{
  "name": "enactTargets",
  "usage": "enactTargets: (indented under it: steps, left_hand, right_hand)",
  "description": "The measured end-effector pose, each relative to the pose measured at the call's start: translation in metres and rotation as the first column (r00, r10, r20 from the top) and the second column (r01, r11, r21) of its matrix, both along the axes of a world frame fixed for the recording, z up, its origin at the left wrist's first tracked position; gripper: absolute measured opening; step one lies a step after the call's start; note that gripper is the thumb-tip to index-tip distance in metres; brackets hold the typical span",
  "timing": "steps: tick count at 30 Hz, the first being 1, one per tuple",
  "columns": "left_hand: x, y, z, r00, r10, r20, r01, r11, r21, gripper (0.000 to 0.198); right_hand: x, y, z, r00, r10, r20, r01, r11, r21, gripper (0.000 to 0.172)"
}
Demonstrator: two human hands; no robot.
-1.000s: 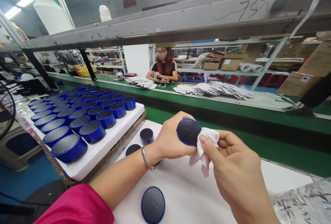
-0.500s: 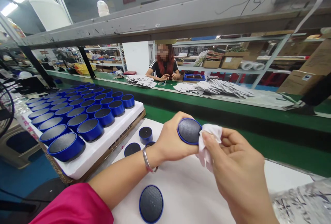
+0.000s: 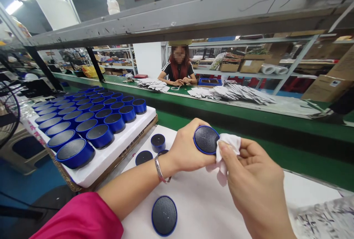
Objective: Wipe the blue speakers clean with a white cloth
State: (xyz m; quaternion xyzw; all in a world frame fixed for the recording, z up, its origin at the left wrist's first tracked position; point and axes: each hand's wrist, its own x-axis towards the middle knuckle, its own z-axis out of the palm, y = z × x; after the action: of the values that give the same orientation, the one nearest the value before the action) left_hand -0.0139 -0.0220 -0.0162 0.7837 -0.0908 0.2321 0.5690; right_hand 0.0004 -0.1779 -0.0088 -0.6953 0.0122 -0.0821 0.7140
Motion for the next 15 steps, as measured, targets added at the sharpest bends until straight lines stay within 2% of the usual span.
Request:
enactTargets:
  steps: [6, 12, 15]
  left_hand:
    - [0.000, -0.007, -0.006, 0.994, -0.039, -0.098, 0.042, 0.999, 0.025, 0.058]
    - [0.002, 0.001, 0.001, 0.989, 0.068, -0.130, -0.071, 0.997, -0.020, 0.058]
    - [-0.002, -0.003, 0.002, 0.995, -0.005, -0.095, 0.004, 1.000, -0.007, 0.057]
  right_hand:
    - [0.006, -0.001, 0.005, 1.000, -0.024, 0.004, 0.024, 1.000, -0.008, 0.076]
    - [0.004, 0.003, -0.006, 0.999, 0.052, 0.000, -0.052, 0.998, 0.034, 0.074]
    - [0.012, 0.000, -0.010, 0.999, 0.053, -0.010, -0.052, 0.994, 0.093, 0.077]
